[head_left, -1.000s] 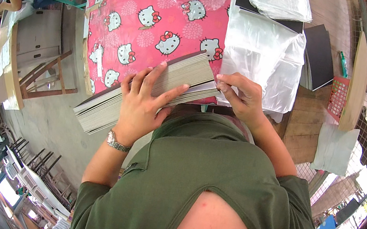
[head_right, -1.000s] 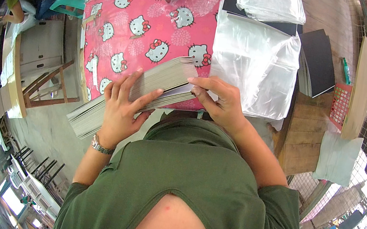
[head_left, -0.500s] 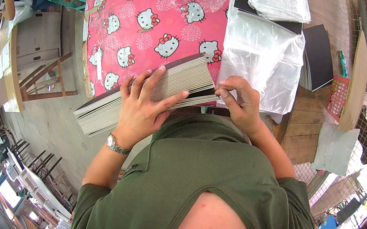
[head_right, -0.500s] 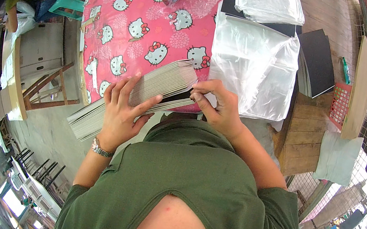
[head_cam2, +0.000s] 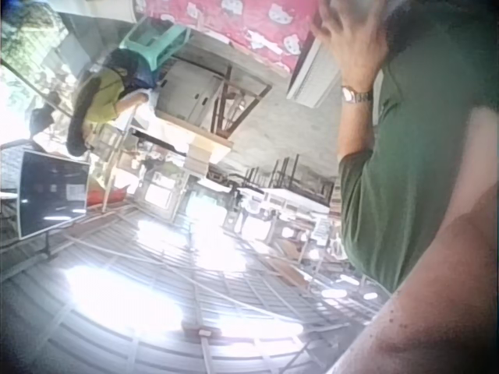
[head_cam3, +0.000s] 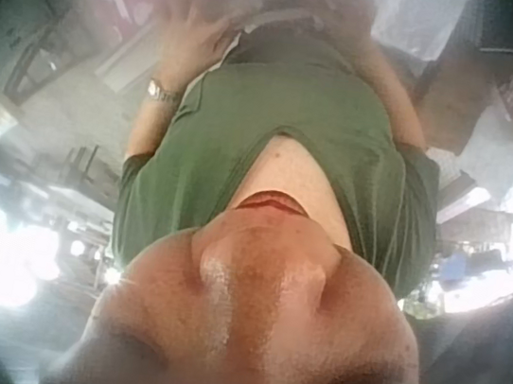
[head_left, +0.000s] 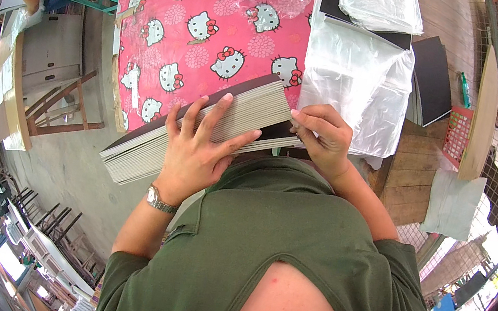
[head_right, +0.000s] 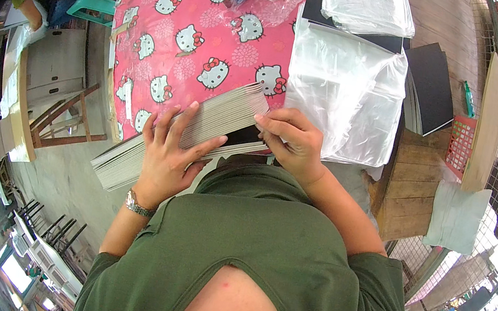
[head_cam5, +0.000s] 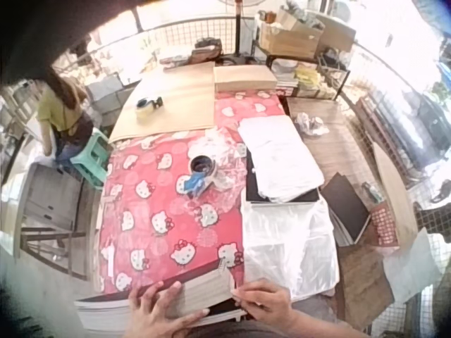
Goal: The person organizes a stack of black paper folders by hand and then places several individual folders into plastic protective bags at a workstation.
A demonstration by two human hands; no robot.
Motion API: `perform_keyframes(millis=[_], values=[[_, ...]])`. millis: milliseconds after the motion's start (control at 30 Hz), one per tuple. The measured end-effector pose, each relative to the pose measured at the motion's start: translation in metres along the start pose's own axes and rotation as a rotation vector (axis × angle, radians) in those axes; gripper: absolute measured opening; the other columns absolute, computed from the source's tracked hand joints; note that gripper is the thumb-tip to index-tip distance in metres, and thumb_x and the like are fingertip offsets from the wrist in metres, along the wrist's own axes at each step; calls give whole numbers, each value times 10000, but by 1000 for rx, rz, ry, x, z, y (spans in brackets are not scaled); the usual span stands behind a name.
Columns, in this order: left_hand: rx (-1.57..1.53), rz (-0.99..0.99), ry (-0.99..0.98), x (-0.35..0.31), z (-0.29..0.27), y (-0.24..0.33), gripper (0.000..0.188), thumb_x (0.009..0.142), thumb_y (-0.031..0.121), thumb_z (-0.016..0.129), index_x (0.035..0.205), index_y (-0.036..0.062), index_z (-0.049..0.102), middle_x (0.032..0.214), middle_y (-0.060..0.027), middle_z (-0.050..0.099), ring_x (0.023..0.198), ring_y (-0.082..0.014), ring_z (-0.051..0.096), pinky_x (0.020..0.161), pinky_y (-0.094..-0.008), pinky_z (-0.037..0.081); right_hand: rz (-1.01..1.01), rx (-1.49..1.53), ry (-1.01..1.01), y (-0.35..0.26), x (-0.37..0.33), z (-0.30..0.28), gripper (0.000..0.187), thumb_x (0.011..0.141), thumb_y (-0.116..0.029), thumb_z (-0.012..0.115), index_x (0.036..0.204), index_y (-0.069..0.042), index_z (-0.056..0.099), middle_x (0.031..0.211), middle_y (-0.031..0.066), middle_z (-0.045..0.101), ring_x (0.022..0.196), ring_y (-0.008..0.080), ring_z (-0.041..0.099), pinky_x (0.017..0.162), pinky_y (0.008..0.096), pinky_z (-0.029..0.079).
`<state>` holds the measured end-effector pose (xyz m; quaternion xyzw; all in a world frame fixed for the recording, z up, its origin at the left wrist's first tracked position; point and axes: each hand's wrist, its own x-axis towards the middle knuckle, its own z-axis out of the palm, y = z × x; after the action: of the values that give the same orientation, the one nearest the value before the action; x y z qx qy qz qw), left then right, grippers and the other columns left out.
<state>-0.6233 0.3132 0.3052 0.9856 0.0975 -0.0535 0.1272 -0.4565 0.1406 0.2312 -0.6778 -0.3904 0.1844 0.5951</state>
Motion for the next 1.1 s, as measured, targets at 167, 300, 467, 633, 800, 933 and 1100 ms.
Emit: perform_keyframes(millis=[167,300,467,633,800,933,1100], values=[[-2,2,3,0,0,-1,634,649,246,728,1225,429,540,1449,-61,319,1280,-288,295,1054,-493,160,-14,-28,-10,-2,4,-1,306,714,106,663,974,-54,687,871,48,619,740,125,604,619,232,489],[-3,-6,2,1,0,-2,659,658,259,735,1265,390,516,1441,-57,333,1274,-283,307,1057,-482,166,14,22,-34,-5,7,-4,261,720,104,655,938,-37,675,882,56,622,767,145,607,660,247,488],[-3,-29,-4,2,-2,0,674,662,263,738,1288,349,506,1430,-54,349,1262,-276,324,1052,-475,176,57,171,-140,-1,13,-12,179,751,86,628,900,-13,632,888,74,627,819,170,609,704,258,485],[-9,-27,2,2,-2,0,675,661,268,736,1290,346,505,1426,-49,356,1245,-275,342,1040,-477,184,169,323,-120,3,10,-8,187,777,61,626,944,-24,623,827,80,635,743,159,610,679,252,477],[-10,-26,10,2,-1,0,670,664,269,734,1289,344,506,1425,-47,357,1245,-273,340,1041,-482,182,111,101,-43,0,15,2,248,777,55,644,1009,-31,650,808,77,647,704,132,607,647,237,469],[-12,-30,5,2,-1,0,662,666,268,733,1285,346,509,1428,-46,354,1247,-268,338,1046,-477,179,125,45,-83,-2,16,-1,236,769,87,635,986,-1,661,833,85,658,738,123,612,644,230,466],[-26,-34,12,1,-1,-1,693,661,265,734,1307,316,490,1428,-44,357,1249,-263,336,1053,-474,175,111,72,-79,-3,16,-2,236,762,96,633,969,-11,669,813,78,650,716,115,599,628,222,456]])
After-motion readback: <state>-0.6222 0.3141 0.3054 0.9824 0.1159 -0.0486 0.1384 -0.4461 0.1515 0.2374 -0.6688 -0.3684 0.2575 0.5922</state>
